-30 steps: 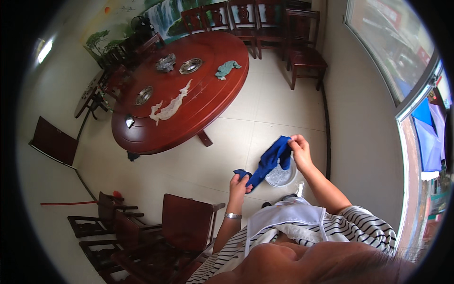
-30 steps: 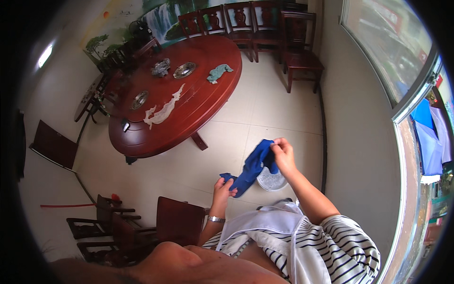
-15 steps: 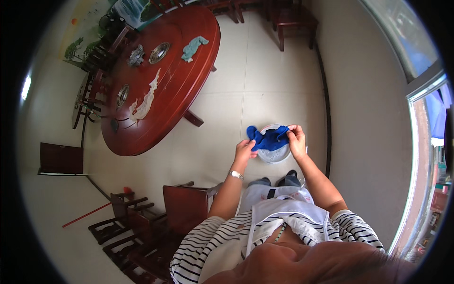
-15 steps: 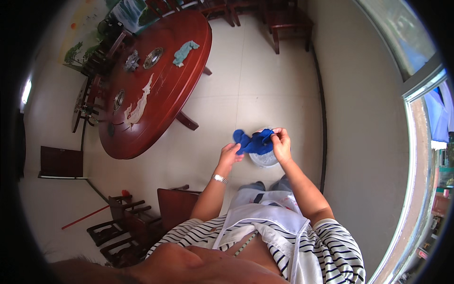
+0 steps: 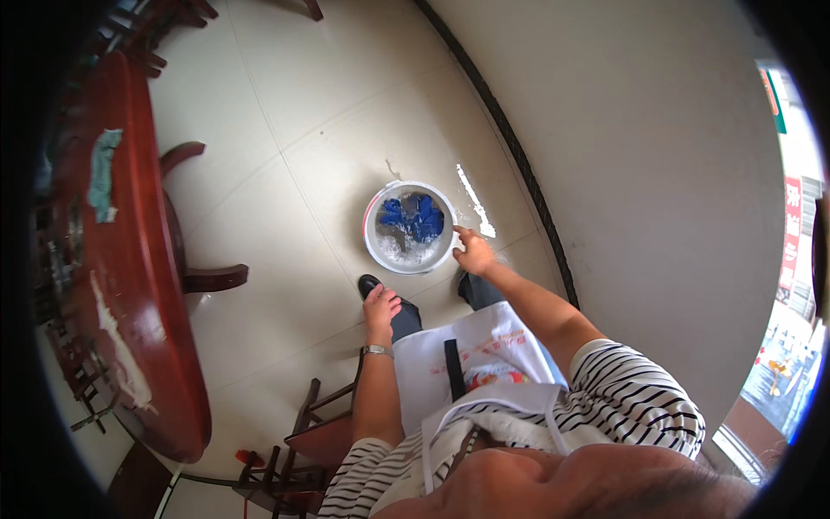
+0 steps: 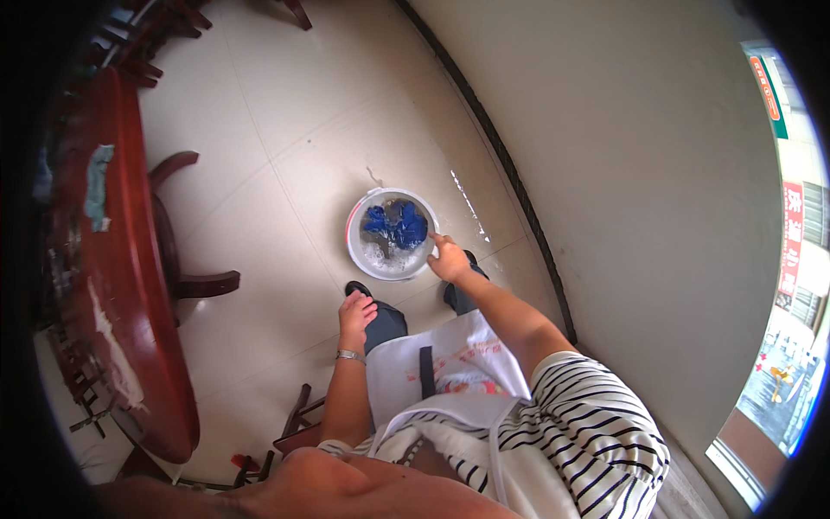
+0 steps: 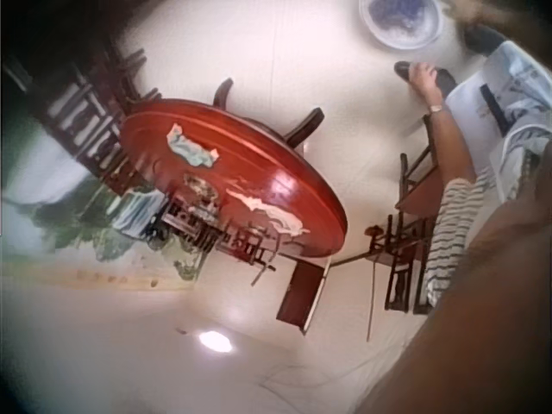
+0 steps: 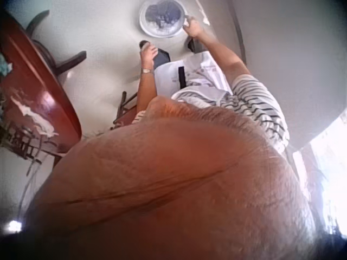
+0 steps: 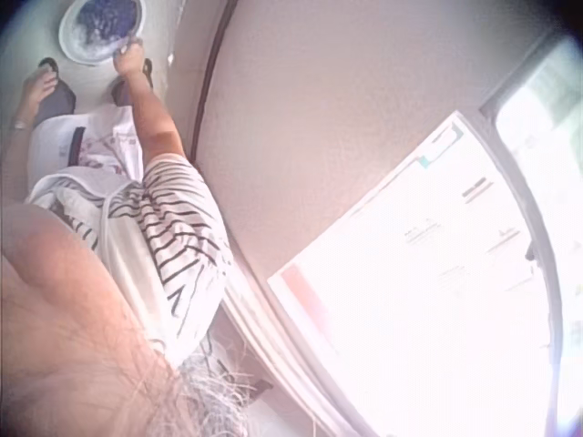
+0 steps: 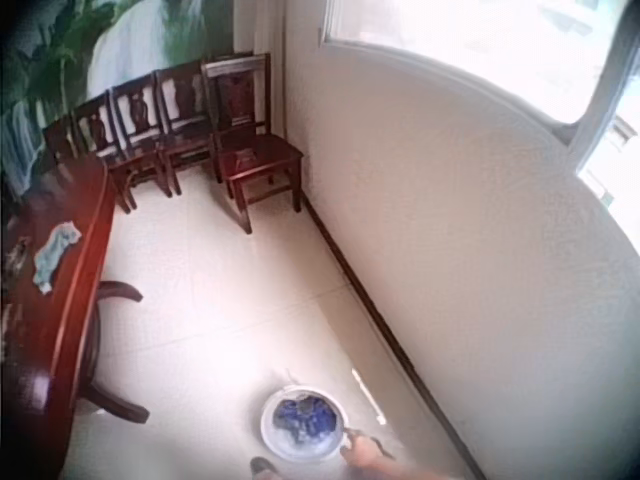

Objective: The person wipes a window frame and sill with a blue cloth, then rinses the cloth in a bucket of water. They carry the bucket to a bathroom, pour out the water, and refill the bucket from a tap.

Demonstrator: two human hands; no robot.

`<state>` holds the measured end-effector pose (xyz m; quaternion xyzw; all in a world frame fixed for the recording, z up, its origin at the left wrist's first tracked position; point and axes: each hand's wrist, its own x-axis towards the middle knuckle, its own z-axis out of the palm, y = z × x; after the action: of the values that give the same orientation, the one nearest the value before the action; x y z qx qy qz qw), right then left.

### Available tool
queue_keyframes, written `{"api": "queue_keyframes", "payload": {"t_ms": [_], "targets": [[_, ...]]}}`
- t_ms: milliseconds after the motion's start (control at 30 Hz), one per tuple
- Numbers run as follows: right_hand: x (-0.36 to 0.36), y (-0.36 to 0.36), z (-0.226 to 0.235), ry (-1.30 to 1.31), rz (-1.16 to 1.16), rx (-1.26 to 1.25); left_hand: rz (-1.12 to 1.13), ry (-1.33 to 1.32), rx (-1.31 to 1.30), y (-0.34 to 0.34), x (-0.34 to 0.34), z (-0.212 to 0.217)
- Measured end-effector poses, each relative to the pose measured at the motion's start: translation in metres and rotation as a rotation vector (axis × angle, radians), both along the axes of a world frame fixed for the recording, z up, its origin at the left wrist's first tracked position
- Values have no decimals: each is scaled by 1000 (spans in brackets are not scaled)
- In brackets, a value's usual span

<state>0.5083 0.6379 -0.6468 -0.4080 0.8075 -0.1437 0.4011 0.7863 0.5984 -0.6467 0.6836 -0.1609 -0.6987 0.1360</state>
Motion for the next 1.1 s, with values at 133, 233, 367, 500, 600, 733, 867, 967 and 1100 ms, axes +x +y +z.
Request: {"api": "queue_keyframes", "payload": {"t_ms": [133, 233, 367, 500, 600, 733, 867, 967, 1100], "targets": [[30, -31, -103, 123, 257, 159, -10, -38, -5, -12, 2, -53], [44, -77, -175, 259, 413, 215, 24, 39, 17, -15, 3, -91], [53, -129, -253, 331, 502, 334, 27, 123, 51, -13, -2, -135], [65, -126, -331, 321, 518, 496, -12, 147, 56, -18, -19, -180], [54, -107, -373, 213, 519, 560, -69, 166, 55, -24, -33, -199], [23, -100, -343, -111, 277, 398, -51, 162, 116, -34, -50, -218], [46, -82, -233, -155, 204, -136, 66, 236, 228, -45, -65, -253], [65, -77, -138, -327, 251, -362, 150, 704, 322, -48, -70, -289], [66, -66, -72, -534, -7, -426, 226, 759, 406, -76, -108, -213]]}}
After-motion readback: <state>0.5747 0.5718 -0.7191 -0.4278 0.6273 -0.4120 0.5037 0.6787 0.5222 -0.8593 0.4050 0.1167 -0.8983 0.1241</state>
